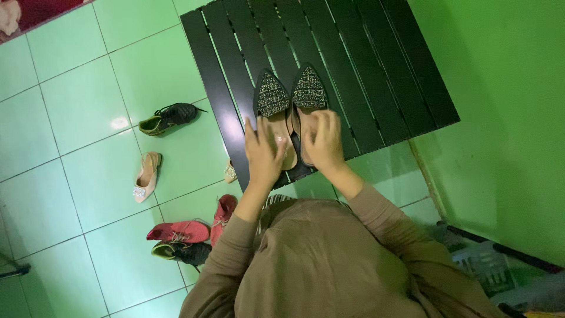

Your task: The person sits on the floor and organizes several pairs of shoes. They pick up each pair, place them on a bench, and then move them to a shoe rack. The person handles sparkly flats, beige flats, and pink sneakers, arranging them neatly on the rack.

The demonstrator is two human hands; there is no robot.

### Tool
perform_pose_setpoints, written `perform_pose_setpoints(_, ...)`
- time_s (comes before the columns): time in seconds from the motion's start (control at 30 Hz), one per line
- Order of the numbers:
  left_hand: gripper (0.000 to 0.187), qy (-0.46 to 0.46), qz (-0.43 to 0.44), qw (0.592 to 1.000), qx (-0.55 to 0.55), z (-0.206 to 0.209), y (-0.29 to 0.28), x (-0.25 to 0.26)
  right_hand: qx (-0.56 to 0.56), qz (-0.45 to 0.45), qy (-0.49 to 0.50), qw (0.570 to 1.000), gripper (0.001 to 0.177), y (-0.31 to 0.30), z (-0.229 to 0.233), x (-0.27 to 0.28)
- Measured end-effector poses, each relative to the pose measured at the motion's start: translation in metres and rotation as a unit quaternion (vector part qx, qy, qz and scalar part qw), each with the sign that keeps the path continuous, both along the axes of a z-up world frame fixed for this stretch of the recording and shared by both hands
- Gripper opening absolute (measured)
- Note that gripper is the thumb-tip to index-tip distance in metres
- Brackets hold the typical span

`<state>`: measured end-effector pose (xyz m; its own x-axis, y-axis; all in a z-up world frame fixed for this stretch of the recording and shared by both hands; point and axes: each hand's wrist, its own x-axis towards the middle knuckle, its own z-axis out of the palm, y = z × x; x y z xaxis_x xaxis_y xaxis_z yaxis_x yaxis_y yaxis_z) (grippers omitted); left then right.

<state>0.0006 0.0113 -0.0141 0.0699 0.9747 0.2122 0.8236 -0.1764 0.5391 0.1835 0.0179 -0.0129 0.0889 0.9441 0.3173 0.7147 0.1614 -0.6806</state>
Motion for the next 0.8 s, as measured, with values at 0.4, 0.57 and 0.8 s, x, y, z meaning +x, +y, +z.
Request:
perform_pose_setpoints(0.4, 0.076, -0.233, 0.049, 0.955, -0.174, 0.007, -0.005, -0.016, -0.077, 0.042, -0.046, 0.995, 0.041, 0.036, -0.028, -0.023)
perform_pose_setpoints(0.57, 0.077, -0.237, 0.040, 0.956, -0.167, 0.005, -0.004, -0.017, -0.041, 0.049, -0.046, 0.997, 0.039, 0.037, -0.026, -0.020)
perform_pose_setpoints(0.8, 0.082, -0.247, 0.041, 0.955, -0.162, -0.009, -0.002, -0.018, -0.124, 0.018, -0.124, 0.984, 0.024, 0.044, -0.016, -0.030)
